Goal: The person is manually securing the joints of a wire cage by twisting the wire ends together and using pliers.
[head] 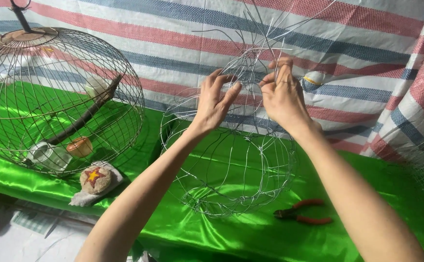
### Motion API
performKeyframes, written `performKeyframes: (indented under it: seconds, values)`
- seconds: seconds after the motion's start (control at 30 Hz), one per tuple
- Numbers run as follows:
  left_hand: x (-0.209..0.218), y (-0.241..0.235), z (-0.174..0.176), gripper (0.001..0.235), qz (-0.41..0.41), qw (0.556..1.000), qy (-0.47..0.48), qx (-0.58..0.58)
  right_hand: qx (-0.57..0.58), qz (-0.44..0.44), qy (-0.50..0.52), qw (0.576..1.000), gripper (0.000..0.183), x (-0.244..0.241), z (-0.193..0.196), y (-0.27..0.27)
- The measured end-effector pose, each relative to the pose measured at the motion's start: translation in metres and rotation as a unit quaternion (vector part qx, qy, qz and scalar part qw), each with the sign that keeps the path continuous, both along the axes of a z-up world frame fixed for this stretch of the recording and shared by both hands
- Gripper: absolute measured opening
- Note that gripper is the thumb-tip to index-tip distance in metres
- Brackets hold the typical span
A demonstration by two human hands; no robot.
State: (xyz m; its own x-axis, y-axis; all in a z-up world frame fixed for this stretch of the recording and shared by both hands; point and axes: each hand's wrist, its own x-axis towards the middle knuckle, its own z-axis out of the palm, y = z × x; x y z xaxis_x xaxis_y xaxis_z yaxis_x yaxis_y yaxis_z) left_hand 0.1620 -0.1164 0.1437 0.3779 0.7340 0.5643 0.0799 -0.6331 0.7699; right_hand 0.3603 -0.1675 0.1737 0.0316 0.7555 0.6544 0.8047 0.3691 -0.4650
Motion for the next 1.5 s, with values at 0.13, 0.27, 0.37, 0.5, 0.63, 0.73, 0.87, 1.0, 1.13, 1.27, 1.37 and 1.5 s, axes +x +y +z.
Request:
performKeyframes:
  seconds: [0.13,0.27,0.37,0.5,0.63,0.73,0.87,1.0,1.13,1.27,1.37,1.5]
  values:
    - [0.001,0.002,-0.001,0.070,-0.002,1.000,-0.007,-0.007,-0.020,-0.051,-0.043,0.998,0.051,0.000,-0.006,0.007]
    - [-0.001,0.002,-0.002,0.069,-0.007,1.000,-0.007,-0.005,-0.042,-0.111,-0.069,0.990,0.046,-0.029,0.016,-0.012]
    - [-0.001,0.000,-0.001,0.069,-0.009,1.000,-0.011,-0.008,-0.063,-0.136,-0.078,0.986,0.042,-0.037,0.019,-0.012]
    - [-0.001,-0.001,0.000,0.070,-0.006,1.000,-0.006,-0.003,-0.087,-0.174,-0.103,0.975,0.043,-0.042,0.021,-0.010]
    - [-0.004,-0.004,0.002,0.070,-0.006,1.000,-0.010,-0.004,-0.100,-0.186,-0.107,0.972,0.047,-0.040,0.022,-0.010]
    - [-0.008,-0.002,0.004,0.073,-0.007,1.000,-0.012,-0.006,-0.101,-0.136,-0.069,0.983,0.054,-0.034,0.024,-0.016]
    - [-0.013,-0.005,0.010,0.077,-0.011,1.000,-0.002,0.004,-0.090,-0.072,-0.015,0.993,0.052,-0.033,0.034,-0.025]
    - [-0.020,0.004,0.008,0.081,0.008,0.998,0.041,0.037,-0.213,-0.082,0.183,0.956,0.071,-0.044,0.063,-0.033]
    - [-0.048,0.014,0.003,0.072,0.005,0.996,0.034,0.086,-0.080,0.148,0.306,0.937,0.103,0.012,0.005,0.007]
    - [-0.089,0.015,-0.014,0.076,0.057,0.997,0.037,0.037,-0.069,0.302,0.290,0.905,0.120,0.031,-0.011,0.004]
    - [-0.116,0.013,-0.033,0.079,0.102,0.994,0.046,-0.019,-0.106,0.246,0.220,0.938,0.127,0.027,0.000,-0.018]
    - [-0.139,0.007,-0.070,0.088,0.136,0.984,0.055,-0.102,-0.199,0.167,0.199,0.945,0.132,0.022,0.014,-0.056]
